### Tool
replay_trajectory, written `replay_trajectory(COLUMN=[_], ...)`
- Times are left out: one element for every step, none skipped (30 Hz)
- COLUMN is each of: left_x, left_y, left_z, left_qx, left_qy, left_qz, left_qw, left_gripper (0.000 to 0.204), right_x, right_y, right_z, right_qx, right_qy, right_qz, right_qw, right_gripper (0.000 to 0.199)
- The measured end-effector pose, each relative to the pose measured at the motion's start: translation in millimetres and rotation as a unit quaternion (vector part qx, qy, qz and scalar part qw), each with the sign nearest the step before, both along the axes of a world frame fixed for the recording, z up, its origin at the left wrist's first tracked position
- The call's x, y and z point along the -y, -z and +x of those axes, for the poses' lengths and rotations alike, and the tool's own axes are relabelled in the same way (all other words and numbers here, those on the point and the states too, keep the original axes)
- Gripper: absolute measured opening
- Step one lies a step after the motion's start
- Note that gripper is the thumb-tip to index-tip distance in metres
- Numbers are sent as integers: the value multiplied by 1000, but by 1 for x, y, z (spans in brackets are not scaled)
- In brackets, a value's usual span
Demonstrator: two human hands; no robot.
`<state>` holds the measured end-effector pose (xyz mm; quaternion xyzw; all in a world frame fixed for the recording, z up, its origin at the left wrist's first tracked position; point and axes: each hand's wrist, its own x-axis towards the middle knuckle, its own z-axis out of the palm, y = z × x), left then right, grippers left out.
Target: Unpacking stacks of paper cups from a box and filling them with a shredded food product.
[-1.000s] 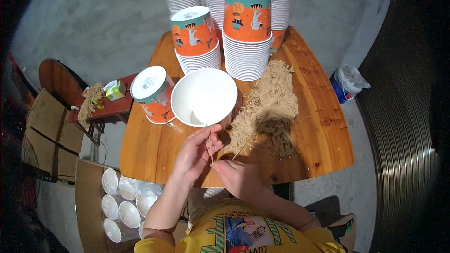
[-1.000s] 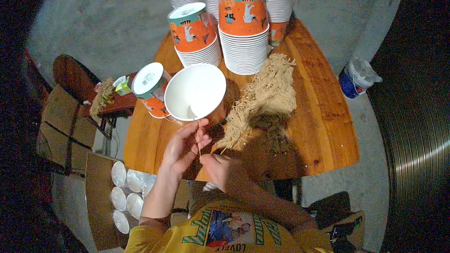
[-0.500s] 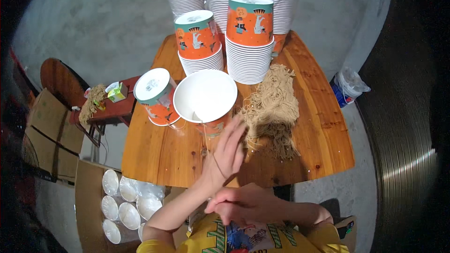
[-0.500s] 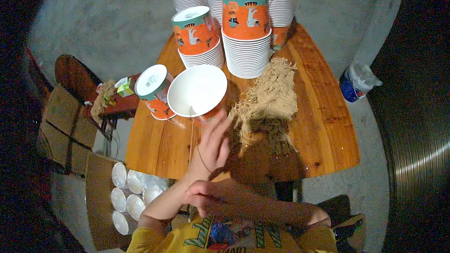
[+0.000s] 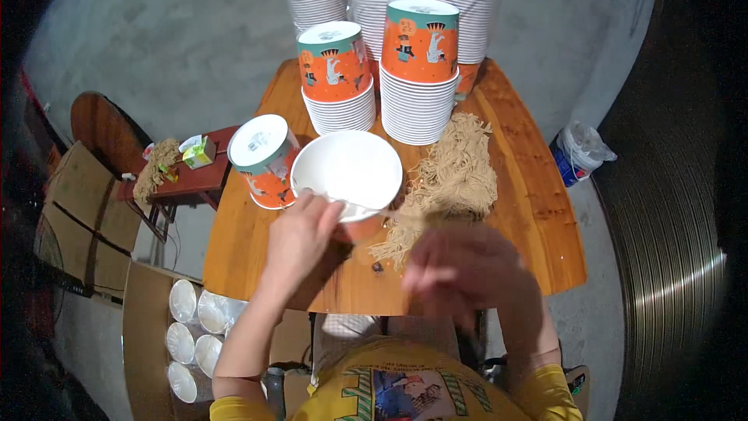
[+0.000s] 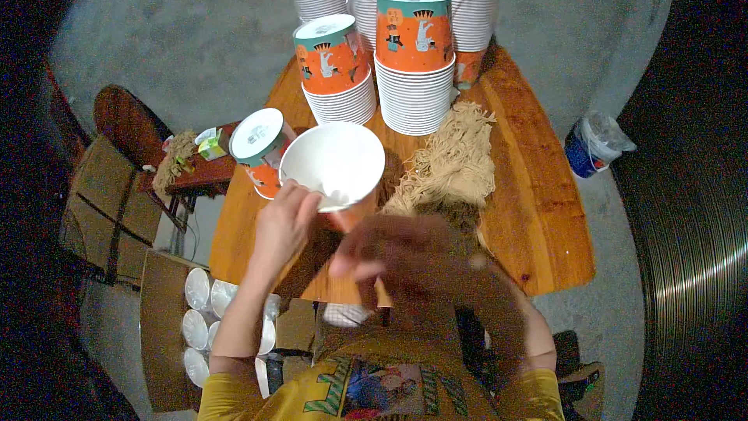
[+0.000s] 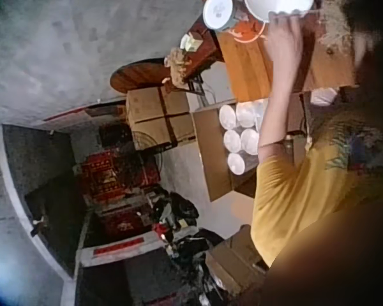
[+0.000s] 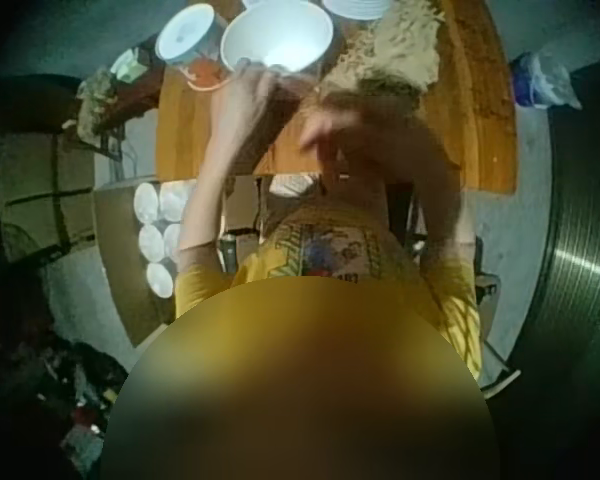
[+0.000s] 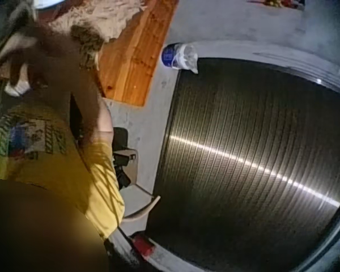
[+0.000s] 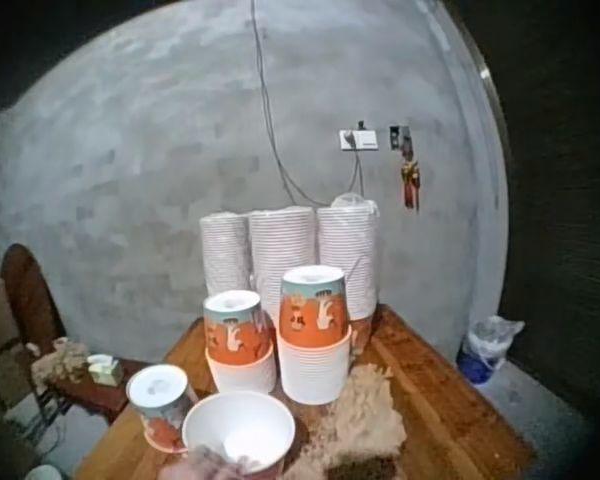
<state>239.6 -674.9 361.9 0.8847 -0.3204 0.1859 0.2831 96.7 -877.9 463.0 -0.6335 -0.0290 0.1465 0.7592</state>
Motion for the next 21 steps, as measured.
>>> replay_trajectory(left_x=[-11, -20, -29, -35, -44, -54, -61, -68, -68, -67, -66, -67, -59, -46, -32, -19, -4, 12, 22, 30, 34], left_y=[-1, -9, -12, -17, -16, -15, -15, -10, -9, -10, -10, -12, -14, -18, -21, -20, -19, -16, -17, -18, 0], left_z=[6, 8, 13, 17, 25, 34, 43, 54, 55, 56, 56, 54, 45, 26, 7, -17, -41, -62, -78, -86, -86], left_qx=[-19, -91, -115, -138, -114, -142, -169, -126, -128, -113, -98, -18, -6, 6, -15, -79, -97, -178, -325, -518, -541], left_qy=[11, 9, 27, 50, 93, 91, 93, 131, 134, 136, 139, 133, 80, 27, 47, 34, 44, 53, 81, 121, 171], left_qz=[-10, -1, -11, -21, -12, 7, 27, 18, 18, -11, -41, -25, -65, -106, -178, -237, -256, -286, -300, -330, -353], left_qw=[1000, 996, 993, 989, 989, 986, 981, 983, 983, 984, 985, 991, 995, 994, 983, 968, 961, 940, 893, 780, 744], left_gripper=[27, 28, 26, 25, 24, 24, 24, 24, 24, 23, 23, 20, 18, 17, 11, 6, 3, 3, 10, 19, 24], right_x=[4, 9, 15, 23, 25, 23, 22, 20, 15, 8, 1, -6, -7, -7, -6, -9, -16, -18, -21, -22, -26], right_y=[4, 15, 25, 36, 51, 63, 71, 73, 74, 76, 79, 80, 82, 84, 85, 85, 83, 84, 84, 94, 96], right_z=[12, 28, 44, 54, 63, 73, 78, 81, 79, 77, 75, 75, 78, 80, 80, 80, 79, 77, 75, 76, 72], right_qx=[24, 48, 64, 81, 95, 94, 113, 133, 97, 96, 100, 106, 105, 66, 28, -12, -10, -1, 11, 48, 118], right_qy=[40, 79, 72, 70, 86, 81, 88, 94, 113, 116, 129, 139, 145, 150, 157, 156, 169, 169, 168, 159, 146], right_qz=[-4, -8, 33, 73, 87, 89, 95, 101, 97, 96, 78, 61, 60, 90, 119, 150, 165, 157, 150, 128, 48], right_qw=[999, 996, 995, 992, 988, 988, 985, 981, 984, 984, 983, 983, 982, 982, 980, 976, 972, 973, 974, 978, 981], right_gripper=[32, 31, 31, 32, 32, 32, 33, 34, 34, 34, 34, 35, 35, 35, 35, 35, 34, 33, 33, 33, 33])
